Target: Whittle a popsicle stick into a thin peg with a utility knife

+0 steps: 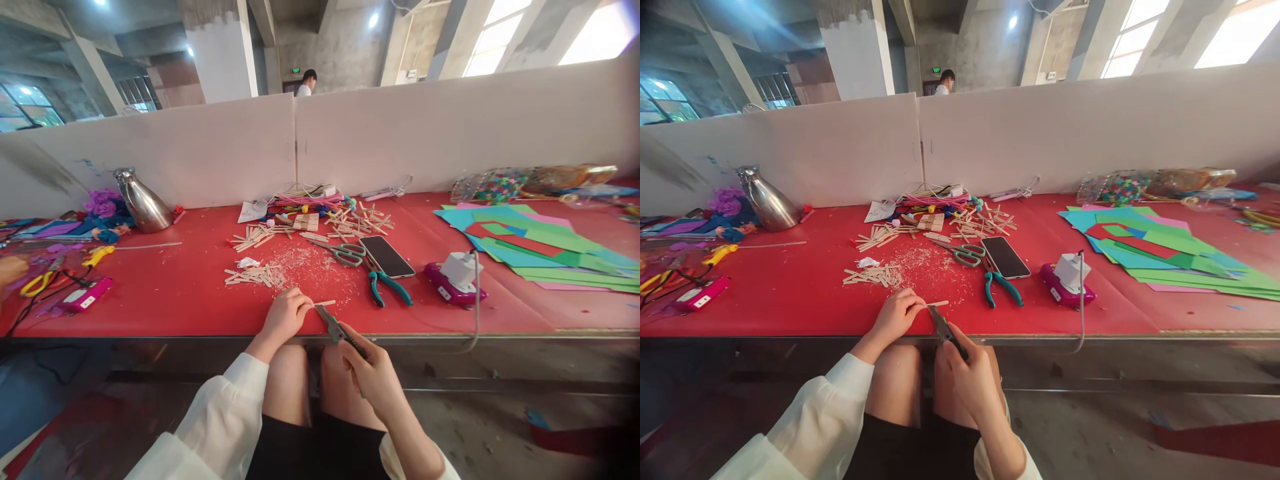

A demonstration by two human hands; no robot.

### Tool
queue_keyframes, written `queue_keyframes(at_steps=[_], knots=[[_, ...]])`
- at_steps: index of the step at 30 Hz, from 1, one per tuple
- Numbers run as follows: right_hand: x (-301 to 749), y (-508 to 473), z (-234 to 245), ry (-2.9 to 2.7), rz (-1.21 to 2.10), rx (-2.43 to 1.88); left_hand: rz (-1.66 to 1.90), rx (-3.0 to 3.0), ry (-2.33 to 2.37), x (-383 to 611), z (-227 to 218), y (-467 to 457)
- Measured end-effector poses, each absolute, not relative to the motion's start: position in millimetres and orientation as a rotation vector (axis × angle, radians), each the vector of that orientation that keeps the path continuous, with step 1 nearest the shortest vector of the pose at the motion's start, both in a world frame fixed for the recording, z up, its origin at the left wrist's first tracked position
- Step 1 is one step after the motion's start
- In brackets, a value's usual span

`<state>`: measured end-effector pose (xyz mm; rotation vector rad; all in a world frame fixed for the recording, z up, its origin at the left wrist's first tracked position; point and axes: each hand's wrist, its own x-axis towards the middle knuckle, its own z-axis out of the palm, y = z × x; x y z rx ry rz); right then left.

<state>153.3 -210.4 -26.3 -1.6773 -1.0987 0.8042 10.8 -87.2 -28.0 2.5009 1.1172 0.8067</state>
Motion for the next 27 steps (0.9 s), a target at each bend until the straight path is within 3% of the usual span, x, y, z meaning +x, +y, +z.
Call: queue_keyframes(at_steps=[17,23,27], knots=[[152,-217,-22,-1.385,0.586,-1.949,0.799,2.525,1.129,12,-27,-88],[146,-213,-24,-1.317,0.671,-1.869,0.813,2.537,1.106,13,-27,-88],[148,-210,-25,-1.061,0.95,-1.708,0.819,2.53,1.118,12,-27,-88]])
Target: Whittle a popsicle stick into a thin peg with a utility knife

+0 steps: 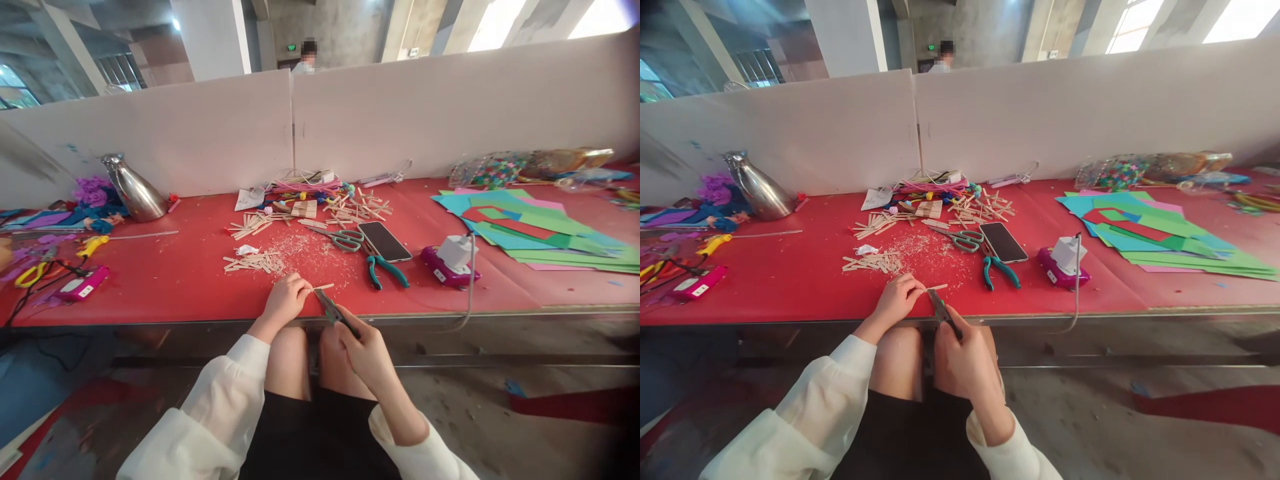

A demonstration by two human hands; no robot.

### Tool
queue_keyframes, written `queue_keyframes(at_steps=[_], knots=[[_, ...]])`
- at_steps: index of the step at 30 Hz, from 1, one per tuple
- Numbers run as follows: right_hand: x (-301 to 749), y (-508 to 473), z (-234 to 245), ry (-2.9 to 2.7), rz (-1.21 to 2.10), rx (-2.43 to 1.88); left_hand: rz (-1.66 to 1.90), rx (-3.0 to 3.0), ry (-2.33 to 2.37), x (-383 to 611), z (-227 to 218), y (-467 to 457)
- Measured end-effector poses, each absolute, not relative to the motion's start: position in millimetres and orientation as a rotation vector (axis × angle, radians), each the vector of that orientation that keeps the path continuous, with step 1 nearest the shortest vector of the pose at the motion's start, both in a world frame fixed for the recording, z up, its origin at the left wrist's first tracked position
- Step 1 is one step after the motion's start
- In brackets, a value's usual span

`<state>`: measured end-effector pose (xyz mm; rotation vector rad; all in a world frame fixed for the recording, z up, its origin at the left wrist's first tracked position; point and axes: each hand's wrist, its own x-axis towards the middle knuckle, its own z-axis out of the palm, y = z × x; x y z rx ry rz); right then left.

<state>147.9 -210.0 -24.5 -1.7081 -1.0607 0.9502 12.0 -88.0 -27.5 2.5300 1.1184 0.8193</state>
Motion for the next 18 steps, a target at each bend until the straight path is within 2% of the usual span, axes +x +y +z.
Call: queue_keyframes(at_steps=[4,11,18], knots=[[151.1,-210.4,-23.6,-0.937,1.088,-1.581,0.836,2.532,1.12,11.1,-28.3,-88.2],[153.2,-218.1,-27.6,-1.243,0.731,-1.769,0.834,2.515,1.122,12.5,-28.1,-87.9],[147.0,-218.9,-22.2,-1.397,0.54,-1.91,0.844,2.498,1.128,11.9,-27.1,-87.7]])
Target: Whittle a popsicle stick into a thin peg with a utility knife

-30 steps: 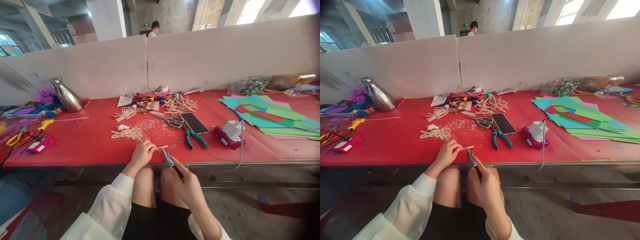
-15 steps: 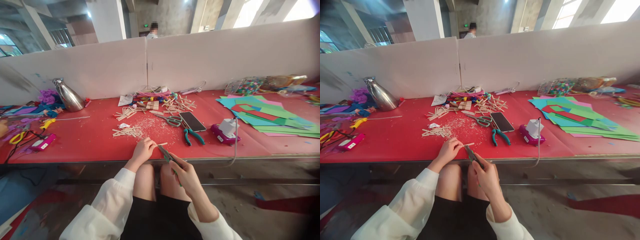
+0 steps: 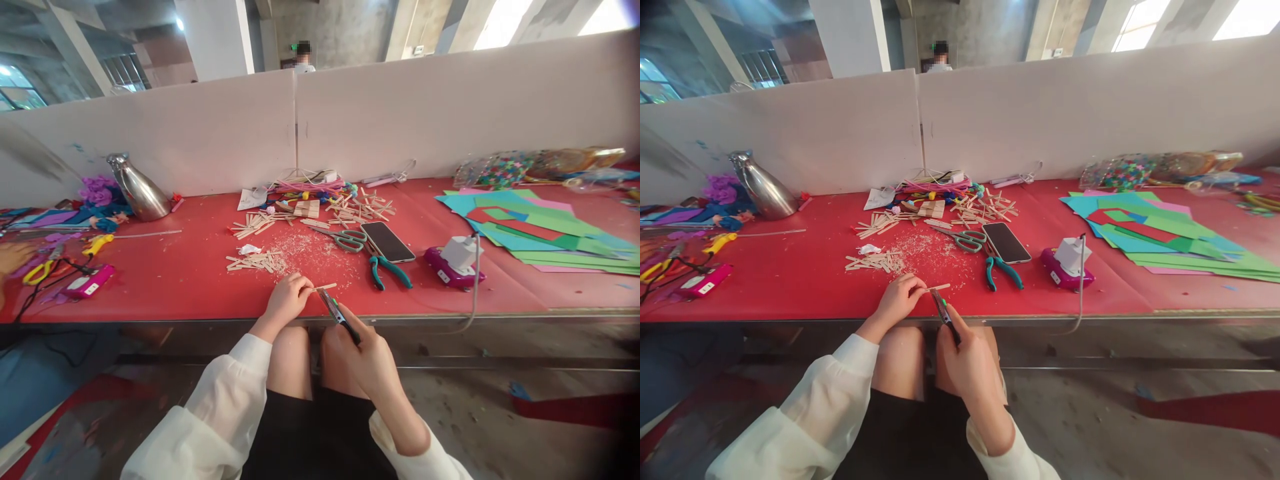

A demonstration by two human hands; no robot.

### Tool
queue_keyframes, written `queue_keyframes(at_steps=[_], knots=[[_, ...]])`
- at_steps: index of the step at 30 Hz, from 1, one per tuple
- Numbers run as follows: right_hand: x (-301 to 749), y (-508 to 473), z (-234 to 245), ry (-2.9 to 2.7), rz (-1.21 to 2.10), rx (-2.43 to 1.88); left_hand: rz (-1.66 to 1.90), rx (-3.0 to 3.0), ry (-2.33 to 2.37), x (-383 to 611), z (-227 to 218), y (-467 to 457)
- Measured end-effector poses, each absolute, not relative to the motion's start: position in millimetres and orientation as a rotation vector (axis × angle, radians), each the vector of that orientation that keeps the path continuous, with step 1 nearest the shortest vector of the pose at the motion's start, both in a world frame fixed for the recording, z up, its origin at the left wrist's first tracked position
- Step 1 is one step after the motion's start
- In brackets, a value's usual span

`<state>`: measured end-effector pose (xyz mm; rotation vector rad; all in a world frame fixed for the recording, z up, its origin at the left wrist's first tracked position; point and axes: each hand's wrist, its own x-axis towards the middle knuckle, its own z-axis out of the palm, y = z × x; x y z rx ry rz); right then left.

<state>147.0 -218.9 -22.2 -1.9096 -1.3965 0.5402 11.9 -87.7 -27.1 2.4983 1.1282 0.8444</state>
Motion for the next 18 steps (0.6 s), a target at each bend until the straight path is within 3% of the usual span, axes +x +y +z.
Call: queue_keyframes(at_steps=[5,10,18], knots=[[140,-218,-21,-1.514,0.313,-2.002,0.825,2.502,1.123,11,-29,-87],[134,-218,-15,-1.885,-0.147,-2.173,0.804,2.49,1.117,11,-30,-85],[141,-220,-6,-2.341,-0.569,-2.086,0.8,2.486,1.118,10,-32,-84]])
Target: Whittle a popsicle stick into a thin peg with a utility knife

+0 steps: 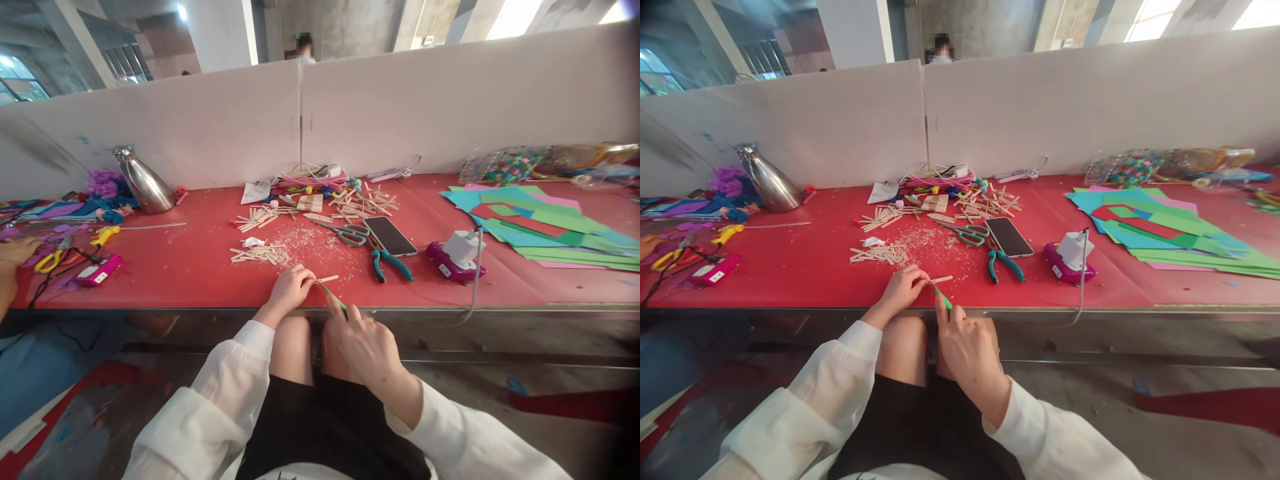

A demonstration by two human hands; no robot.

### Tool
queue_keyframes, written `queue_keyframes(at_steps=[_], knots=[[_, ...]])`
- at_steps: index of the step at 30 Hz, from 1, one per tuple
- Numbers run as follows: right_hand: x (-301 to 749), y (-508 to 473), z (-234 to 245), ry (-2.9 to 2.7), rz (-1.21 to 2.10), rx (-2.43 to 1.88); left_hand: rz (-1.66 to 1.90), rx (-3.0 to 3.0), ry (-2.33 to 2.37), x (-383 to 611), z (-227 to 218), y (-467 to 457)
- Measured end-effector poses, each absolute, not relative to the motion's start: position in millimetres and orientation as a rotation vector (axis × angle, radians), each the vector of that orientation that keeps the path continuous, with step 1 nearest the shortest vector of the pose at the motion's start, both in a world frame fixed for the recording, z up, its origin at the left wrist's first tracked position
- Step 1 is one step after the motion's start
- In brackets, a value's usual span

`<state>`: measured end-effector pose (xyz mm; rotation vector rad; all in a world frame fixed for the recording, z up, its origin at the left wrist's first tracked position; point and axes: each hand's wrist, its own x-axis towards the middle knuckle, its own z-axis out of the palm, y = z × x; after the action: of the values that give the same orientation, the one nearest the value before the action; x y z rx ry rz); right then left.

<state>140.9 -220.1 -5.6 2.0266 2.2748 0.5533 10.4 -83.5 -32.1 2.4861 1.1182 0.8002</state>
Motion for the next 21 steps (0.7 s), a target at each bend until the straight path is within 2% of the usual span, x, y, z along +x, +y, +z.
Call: queue_keyframes(at_steps=[21], knots=[[171,-217,-4,2.438,0.829,1.686,0.827,2.46,1.11,11,-32,-86]])
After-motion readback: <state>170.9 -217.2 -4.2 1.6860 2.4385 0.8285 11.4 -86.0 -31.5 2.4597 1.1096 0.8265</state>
